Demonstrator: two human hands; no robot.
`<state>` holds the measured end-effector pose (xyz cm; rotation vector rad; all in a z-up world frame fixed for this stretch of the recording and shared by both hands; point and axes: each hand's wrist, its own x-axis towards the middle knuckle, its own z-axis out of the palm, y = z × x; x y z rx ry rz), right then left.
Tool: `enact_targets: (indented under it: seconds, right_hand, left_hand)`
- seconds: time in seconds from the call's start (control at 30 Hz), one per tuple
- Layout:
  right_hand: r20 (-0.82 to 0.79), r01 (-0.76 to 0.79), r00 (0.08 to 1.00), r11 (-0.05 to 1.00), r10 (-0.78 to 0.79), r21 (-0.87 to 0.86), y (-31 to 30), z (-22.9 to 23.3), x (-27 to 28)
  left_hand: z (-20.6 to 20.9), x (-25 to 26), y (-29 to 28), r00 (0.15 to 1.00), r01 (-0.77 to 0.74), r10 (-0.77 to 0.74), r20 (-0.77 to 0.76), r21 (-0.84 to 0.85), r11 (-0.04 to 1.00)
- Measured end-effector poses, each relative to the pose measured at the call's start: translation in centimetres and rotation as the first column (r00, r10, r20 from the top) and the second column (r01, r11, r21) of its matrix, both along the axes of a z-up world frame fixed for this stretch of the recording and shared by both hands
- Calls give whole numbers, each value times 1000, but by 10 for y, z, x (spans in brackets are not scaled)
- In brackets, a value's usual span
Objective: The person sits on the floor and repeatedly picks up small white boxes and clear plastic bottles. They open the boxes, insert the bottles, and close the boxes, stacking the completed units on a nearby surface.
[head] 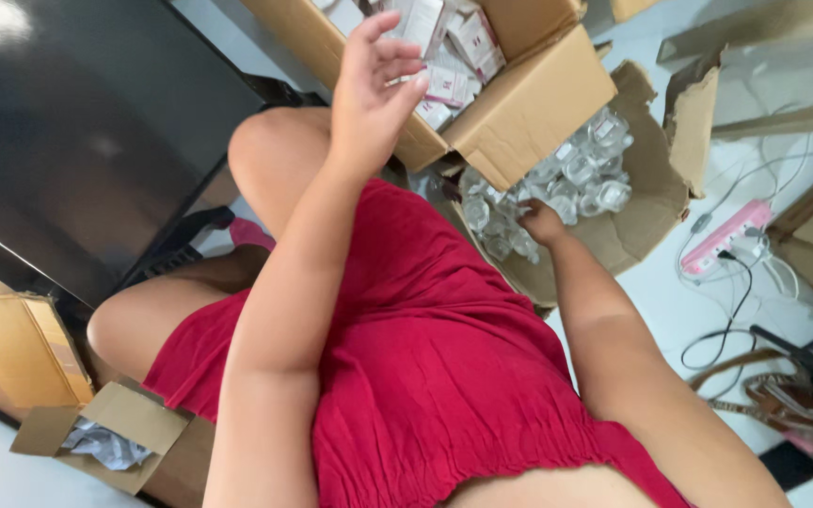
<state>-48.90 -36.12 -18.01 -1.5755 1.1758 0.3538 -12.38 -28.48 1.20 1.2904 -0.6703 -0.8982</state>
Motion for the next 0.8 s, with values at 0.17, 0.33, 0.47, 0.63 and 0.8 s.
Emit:
enact_targets:
  seconds: [0.17,0.33,0.47,0.63,0.8]
  right_hand:
    - [-119,49,992,987,-31,152,28,-25,12]
    - [44,-109,991,966,123,-233,43,-53,35]
    - [114,-50,991,990,65,-130,45,-68,55]
    - [-136,307,950,925,-282,224,49,-80,77]
    - [-303,536,836,798,-458,274,63,-85,85]
  left_hand:
    - [-88,-27,-19,960,-210,91,264,464,861]
    - [-109,-32,-9,995,-84,95,-28,270,959]
    - [-96,-45,-2,994,-84,104,-39,352,932]
    - [-87,-46,-10,989,-47,93,-119,344,938]
    - [-89,-51,-10,983,-61,117,-144,342,938]
